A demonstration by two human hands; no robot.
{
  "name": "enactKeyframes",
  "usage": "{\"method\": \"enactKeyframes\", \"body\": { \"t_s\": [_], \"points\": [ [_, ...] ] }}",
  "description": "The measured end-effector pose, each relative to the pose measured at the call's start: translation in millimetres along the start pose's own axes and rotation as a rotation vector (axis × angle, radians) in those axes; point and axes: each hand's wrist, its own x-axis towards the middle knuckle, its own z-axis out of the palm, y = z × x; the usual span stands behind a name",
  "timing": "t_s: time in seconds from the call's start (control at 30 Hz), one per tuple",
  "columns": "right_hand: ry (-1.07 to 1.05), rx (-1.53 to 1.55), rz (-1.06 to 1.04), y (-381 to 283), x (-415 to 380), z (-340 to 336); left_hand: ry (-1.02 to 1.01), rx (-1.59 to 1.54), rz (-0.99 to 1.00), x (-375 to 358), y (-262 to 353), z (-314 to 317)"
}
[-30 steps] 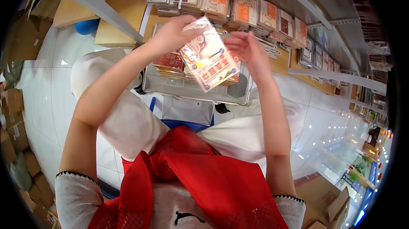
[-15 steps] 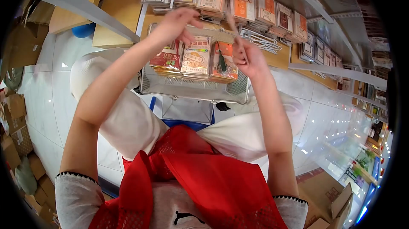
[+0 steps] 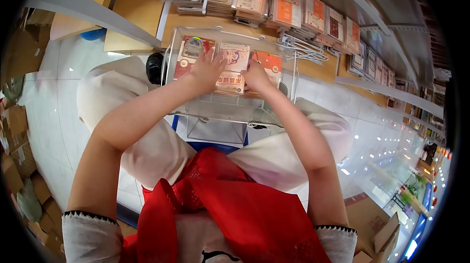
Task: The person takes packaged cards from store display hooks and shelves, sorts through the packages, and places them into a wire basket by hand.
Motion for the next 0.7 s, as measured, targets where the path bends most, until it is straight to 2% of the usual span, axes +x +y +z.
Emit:
{"method": "enactKeyframes", "body": {
  "t_s": [0.07, 0.17, 0.27, 0.33, 0.57, 0.7],
  "points": [
    [0.100, -0.248, -0.037, -25, -19, -5, -0.058, 0.020, -0.019, 0, -3, 9],
    [0.261, -0.441, -0.100, -57, -40, -10, -0.098, 0.034, -0.020, 4, -9, 17],
    [0.235, -0.548, -0.510, -54, -34, -11, -0.096, 0.026, -0.034, -2, -11, 8],
    [0.156, -0.622, -0.526, -59, -34, -8, -0.172, 0.003, -0.091, -11, -11, -15],
    [-0.113, -0.723, -0.493, -50, -14, -1, -0.186, 0.057, -0.196, -11, -13, 6],
    [-0.132, -0.735, -0.511, -47, -11, 1, -0.197, 0.024, -0.183, -14, -15, 7]
  ]
}}
